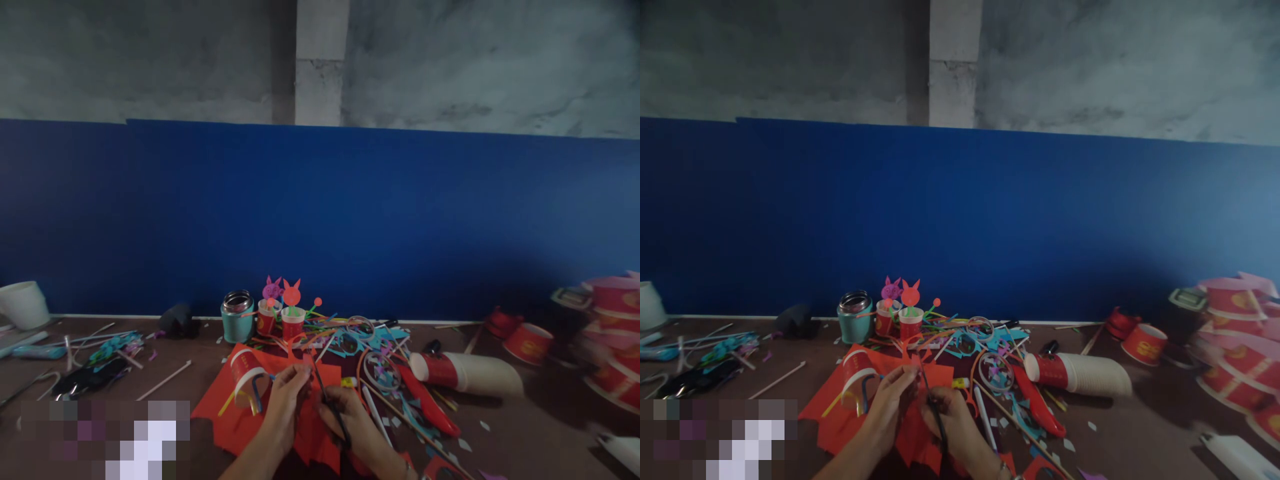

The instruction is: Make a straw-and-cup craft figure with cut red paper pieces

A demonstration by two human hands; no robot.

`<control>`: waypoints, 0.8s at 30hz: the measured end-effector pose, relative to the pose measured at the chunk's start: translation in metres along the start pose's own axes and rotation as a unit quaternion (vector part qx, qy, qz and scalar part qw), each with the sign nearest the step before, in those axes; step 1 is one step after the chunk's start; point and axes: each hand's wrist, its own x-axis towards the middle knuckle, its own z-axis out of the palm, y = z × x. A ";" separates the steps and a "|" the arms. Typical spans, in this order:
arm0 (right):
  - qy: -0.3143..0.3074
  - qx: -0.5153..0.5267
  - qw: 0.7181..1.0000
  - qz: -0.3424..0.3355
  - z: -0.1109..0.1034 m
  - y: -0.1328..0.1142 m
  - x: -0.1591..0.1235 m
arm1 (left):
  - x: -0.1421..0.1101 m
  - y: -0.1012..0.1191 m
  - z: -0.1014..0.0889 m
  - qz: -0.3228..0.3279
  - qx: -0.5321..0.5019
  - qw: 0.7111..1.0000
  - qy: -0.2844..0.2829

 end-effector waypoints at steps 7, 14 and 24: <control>-0.002 0.015 1.000 -0.001 0.000 -0.002 0.000 | -0.001 0.002 0.001 0.005 -0.008 1.000 -0.002; 0.003 -0.006 1.000 0.001 -0.001 0.003 0.002 | 0.000 0.001 0.000 0.002 -0.009 1.000 0.002; 0.003 0.006 1.000 -0.019 0.000 -0.004 -0.001 | -0.005 0.006 0.006 -0.028 -0.005 1.000 -0.005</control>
